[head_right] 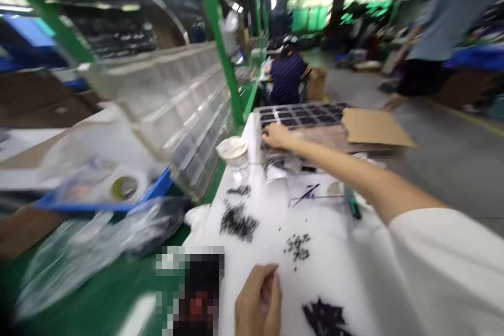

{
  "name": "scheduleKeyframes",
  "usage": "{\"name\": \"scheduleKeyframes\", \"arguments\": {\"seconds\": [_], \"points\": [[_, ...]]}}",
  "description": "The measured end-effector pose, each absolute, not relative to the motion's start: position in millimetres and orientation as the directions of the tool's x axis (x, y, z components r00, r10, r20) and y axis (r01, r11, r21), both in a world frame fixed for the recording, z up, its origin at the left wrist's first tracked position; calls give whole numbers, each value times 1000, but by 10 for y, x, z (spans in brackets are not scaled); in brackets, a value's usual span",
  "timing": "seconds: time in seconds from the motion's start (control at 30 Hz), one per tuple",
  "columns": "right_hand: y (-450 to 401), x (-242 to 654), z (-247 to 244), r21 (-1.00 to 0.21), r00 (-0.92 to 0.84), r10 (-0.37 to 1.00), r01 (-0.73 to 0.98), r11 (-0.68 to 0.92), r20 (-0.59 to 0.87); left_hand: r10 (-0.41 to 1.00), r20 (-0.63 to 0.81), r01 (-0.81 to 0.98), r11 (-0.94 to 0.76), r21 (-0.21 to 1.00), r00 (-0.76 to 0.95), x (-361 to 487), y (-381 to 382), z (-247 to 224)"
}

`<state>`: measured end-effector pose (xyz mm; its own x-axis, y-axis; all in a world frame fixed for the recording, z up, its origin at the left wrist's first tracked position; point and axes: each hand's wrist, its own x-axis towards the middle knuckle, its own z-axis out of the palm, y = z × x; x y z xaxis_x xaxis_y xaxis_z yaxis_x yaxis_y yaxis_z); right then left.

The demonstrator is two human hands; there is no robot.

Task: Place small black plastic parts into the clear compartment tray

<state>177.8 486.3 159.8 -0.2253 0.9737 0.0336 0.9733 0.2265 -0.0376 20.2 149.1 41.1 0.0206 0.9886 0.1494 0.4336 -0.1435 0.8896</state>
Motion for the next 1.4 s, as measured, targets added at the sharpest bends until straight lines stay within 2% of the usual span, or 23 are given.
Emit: {"name": "scheduleKeyframes", "arguments": {"seconds": [0.13,0.27,0.6,0.97,1.4], "points": [[5142,1846,1355,-78,-241,971,967,241,8,999,28,459,-35,888,21,178,1344,572],[5281,1961,1226,-85,-218,975,972,221,44,1000,-2,447,-6,895,17,213,1377,629],[5302,2067,1126,-92,-174,975,978,187,142,999,3,420,-19,907,39,196,1351,641],[5266,2063,1103,-59,-248,961,965,256,121,998,31,408,-47,912,46,202,1350,621],[5375,2037,1118,-73,-171,981,981,178,94,999,25,420,-35,907,31,213,1362,625]]}}
